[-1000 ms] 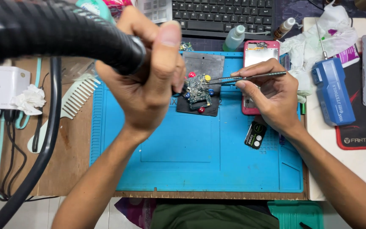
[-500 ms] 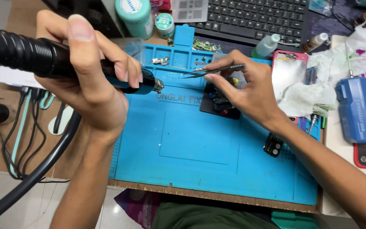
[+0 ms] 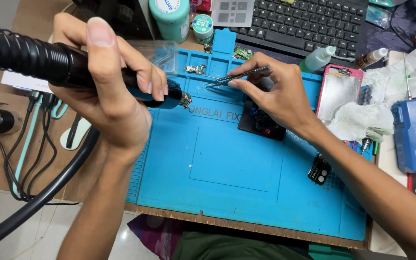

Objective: Using a heat gun and tweezers to perform delicate repairs on a mobile phone circuit board at a repair station.

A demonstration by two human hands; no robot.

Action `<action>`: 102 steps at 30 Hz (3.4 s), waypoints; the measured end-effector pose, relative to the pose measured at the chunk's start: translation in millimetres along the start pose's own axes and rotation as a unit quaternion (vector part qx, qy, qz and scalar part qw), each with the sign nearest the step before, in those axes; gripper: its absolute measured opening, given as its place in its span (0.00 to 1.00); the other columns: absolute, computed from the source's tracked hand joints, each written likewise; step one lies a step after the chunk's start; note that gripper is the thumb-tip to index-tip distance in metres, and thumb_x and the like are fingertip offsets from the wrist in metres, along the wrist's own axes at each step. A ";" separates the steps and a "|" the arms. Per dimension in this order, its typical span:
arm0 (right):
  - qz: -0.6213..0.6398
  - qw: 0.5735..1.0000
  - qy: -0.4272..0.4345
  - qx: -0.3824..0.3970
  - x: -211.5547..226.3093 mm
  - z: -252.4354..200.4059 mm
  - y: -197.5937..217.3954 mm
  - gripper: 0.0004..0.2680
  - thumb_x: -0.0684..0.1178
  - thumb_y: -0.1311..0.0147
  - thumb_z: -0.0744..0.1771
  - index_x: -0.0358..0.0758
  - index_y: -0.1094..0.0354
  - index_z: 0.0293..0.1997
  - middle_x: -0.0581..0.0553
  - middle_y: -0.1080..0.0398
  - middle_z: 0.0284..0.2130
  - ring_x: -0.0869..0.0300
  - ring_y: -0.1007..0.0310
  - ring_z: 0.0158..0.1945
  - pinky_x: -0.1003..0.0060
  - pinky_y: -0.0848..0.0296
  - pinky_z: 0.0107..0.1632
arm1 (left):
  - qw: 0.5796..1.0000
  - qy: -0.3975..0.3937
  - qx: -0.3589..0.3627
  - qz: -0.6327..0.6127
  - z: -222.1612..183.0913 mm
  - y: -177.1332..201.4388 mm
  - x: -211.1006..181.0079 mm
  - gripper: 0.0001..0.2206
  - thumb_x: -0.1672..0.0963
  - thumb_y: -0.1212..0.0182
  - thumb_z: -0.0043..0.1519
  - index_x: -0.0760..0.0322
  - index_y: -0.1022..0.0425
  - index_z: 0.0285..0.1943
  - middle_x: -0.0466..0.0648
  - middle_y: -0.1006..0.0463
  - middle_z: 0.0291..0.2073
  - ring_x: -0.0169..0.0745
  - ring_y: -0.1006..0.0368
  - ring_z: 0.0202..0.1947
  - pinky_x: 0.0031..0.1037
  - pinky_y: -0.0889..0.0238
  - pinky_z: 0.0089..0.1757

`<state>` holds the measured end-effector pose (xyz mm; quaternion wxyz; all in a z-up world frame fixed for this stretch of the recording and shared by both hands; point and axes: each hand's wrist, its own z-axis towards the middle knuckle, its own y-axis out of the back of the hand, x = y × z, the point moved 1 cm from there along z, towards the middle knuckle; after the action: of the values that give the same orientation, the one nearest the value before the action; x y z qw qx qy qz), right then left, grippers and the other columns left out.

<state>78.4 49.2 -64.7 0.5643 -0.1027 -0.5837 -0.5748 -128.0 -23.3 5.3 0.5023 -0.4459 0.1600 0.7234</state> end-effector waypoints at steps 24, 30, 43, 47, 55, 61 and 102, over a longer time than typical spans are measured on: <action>0.002 1.000 0.017 0.013 -4.0 5.2 -1.1 0.03 0.41 0.36 0.69 0.35 0.26 0.43 0.45 0.22 0.41 0.64 0.27 0.38 0.72 0.26 0.43 | 1.000 0.015 0.004 0.009 -1.5 -4.6 -0.4 0.14 0.53 0.55 0.72 0.66 0.49 0.38 0.51 0.44 0.14 0.42 0.45 0.09 0.28 0.42 0.19; 0.000 1.000 0.026 0.014 -5.2 4.7 -0.9 0.03 0.41 0.37 0.69 0.35 0.27 0.44 0.44 0.22 0.41 0.63 0.26 0.39 0.71 0.26 0.44 | 1.000 0.013 0.008 0.011 -2.2 -4.1 0.7 0.14 0.53 0.55 0.72 0.67 0.49 0.38 0.52 0.44 0.14 0.43 0.44 0.09 0.28 0.42 0.19; -0.006 0.999 0.033 0.014 -7.3 6.1 -1.1 0.04 0.43 0.36 0.69 0.36 0.26 0.44 0.46 0.22 0.40 0.64 0.26 0.38 0.72 0.25 0.43 | 1.000 0.012 -0.001 0.006 -2.7 -4.6 2.6 0.15 0.54 0.54 0.71 0.67 0.49 0.36 0.52 0.44 0.14 0.43 0.44 0.09 0.28 0.42 0.18; -0.004 0.999 0.038 0.014 -7.1 5.8 -0.5 0.03 0.42 0.36 0.69 0.36 0.26 0.44 0.45 0.22 0.40 0.63 0.26 0.38 0.71 0.25 0.43 | 1.000 0.009 0.004 0.009 -2.1 -5.1 0.2 0.14 0.54 0.55 0.72 0.67 0.49 0.37 0.51 0.44 0.14 0.43 0.44 0.09 0.27 0.42 0.18; 0.002 0.999 0.039 0.002 -1.5 -3.6 7.5 0.03 0.41 0.37 0.69 0.35 0.26 0.43 0.46 0.23 0.40 0.64 0.29 0.35 0.71 0.29 0.40 | 1.000 0.008 0.009 0.010 -4.5 -10.7 -5.3 0.14 0.54 0.54 0.71 0.67 0.48 0.37 0.51 0.43 0.14 0.42 0.44 0.09 0.27 0.42 0.18; 0.029 0.999 0.004 -0.014 7.7 -23.4 27.1 0.03 0.40 0.38 0.69 0.34 0.26 0.45 0.41 0.23 0.42 0.58 0.23 0.45 0.71 0.24 0.43 | 0.999 0.024 0.030 -0.009 -9.5 -22.9 -6.3 0.13 0.54 0.54 0.71 0.65 0.48 0.38 0.50 0.42 0.14 0.42 0.42 0.10 0.28 0.41 0.19; 0.155 0.980 -0.084 -0.092 -47.5 -108.1 72.7 0.05 0.36 0.40 0.67 0.30 0.31 0.45 0.35 0.24 0.41 0.53 0.20 0.48 0.68 0.17 0.50 | 0.978 0.071 0.173 -0.097 -40.9 -121.7 2.8 0.13 0.57 0.48 0.68 0.62 0.45 0.32 0.45 0.42 0.14 0.33 0.42 0.11 0.22 0.45 0.20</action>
<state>208.9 12.3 -93.5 0.5834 -0.2912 -0.5509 -0.5209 -2.7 4.7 6.8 0.6267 -0.4158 0.2742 0.5993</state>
